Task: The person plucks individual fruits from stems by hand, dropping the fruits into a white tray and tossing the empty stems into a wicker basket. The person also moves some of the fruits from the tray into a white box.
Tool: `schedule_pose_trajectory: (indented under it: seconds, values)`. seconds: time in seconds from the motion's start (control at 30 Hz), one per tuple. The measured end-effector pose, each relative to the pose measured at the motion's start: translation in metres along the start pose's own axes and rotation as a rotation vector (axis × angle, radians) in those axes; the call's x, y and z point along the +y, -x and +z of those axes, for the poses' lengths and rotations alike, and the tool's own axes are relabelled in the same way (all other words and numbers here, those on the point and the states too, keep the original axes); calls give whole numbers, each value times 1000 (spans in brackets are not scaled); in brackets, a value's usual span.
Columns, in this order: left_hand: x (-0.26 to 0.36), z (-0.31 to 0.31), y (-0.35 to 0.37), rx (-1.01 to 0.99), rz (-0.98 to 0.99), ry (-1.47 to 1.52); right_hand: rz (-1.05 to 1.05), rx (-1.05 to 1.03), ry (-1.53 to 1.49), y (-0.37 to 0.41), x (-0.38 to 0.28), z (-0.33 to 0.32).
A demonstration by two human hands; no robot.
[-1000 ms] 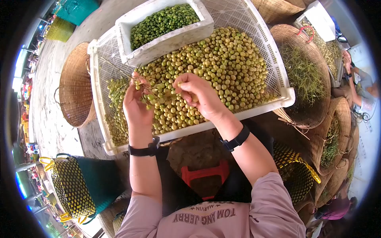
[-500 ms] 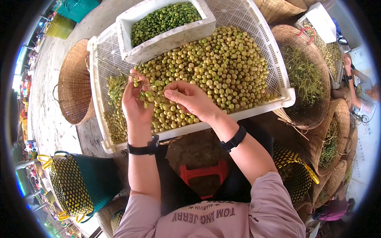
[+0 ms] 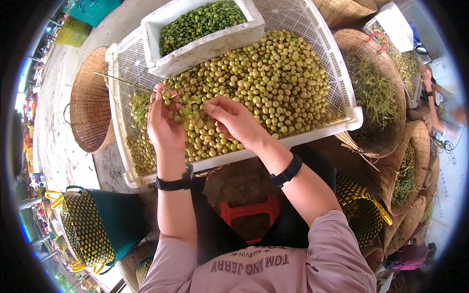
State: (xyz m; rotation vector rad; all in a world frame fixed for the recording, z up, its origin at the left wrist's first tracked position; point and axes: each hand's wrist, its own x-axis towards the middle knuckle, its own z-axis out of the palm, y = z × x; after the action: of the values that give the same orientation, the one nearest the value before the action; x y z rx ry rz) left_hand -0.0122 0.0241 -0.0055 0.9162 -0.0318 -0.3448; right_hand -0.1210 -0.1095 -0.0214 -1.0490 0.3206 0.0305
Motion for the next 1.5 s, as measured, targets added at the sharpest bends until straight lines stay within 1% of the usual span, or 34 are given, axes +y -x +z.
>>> schedule_pose_trajectory:
  seconds: [0.1, 0.17, 0.23, 0.27, 0.3, 0.33, 0.37, 0.43, 0.47, 0.5, 0.57, 0.7, 0.83, 0.9, 0.93, 0.97, 1.03, 1.07, 1.1, 1.17, 1.2, 1.23, 1.3, 1.33, 1.37, 1.43, 1.47, 1.5]
  values:
    - [-1, 0, 0, 11, 14, -31, 52, 67, -32, 2, -1, 4]
    - [-1, 2, 0, 17, 18, -38, 37, 36, -3, 1, 5, 1]
    - [1, 6, 3, -2, 79, -114, 34, 4, -81, 2, 3, 2]
    - [0, 3, 1, -32, 80, -122, 51, 32, -128, 1, 2, 2]
    - [0, 8, 3, -21, 94, -92, 68, 56, -175, 0, 1, 1]
    - [-1, 9, 3, -23, 88, -90, 48, 51, -205, -1, 2, -2]
    - [-1, 9, 3, -21, 85, -91, 48, 54, -201, 0, 1, -4]
    - [-5, 13, 7, -5, 82, -83, 11, 161, -161, -3, 1, -3]
    - [-5, 13, 7, 10, 80, -77, -3, 182, -254, -3, 0, -3]
    - [-5, 11, 5, -13, 37, -65, -1, 179, -361, -2, -1, -5]
    - [-11, 12, 8, 5, 44, 9, 0, 160, -495, -3, 1, -8]
    - [-18, 13, 10, 48, 16, 61, 0, 198, -600, -2, -1, -6]
    - [-13, 8, 6, 87, 42, 67, -31, 183, -663, -4, -2, -18]
    - [-10, 5, 3, 93, 54, 40, -135, 208, -531, -4, -6, -20]
    - [-10, 4, 1, 91, 66, 46, -140, 243, -467, -5, -7, -21]
    - [-10, 3, 0, 91, 78, 52, -137, 241, -465, -7, -6, -24]
    - [-8, 2, 1, 84, 47, 74, -329, 311, -15, -12, -5, -30]
    - [-7, 2, 1, 74, 15, 95, -385, 377, 185, -13, -5, -34]
    - [-6, 3, 1, 76, 21, 96, -387, 371, 186, -15, -7, -38]
    - [-6, 6, 1, 139, -27, 147, -928, 603, 1273, -19, -9, -44]
    - [-6, 3, 1, 131, -41, 127, -916, 644, 1311, -16, -10, -39]
    - [-6, 2, 1, 132, -38, 127, -919, 641, 1309, -13, -11, -34]
    - [-7, 1, 0, 119, -64, 179, -568, 331, 747, -4, -14, -21]
    - [-7, 0, 0, 126, -78, 158, -337, 225, 468, 1, -15, -13]
    - [-6, 0, 1, 127, -77, 158, -337, 224, 468, 1, -11, -8]
    - [-6, 1, 3, 131, -126, 173, -292, 116, 234, 0, -3, 0]
    - [-6, 1, 3, 130, -126, 171, -211, 86, 167, 1, -3, 3]
    - [-7, 2, 3, 133, -120, 179, -213, 88, 165, 1, -1, 5]
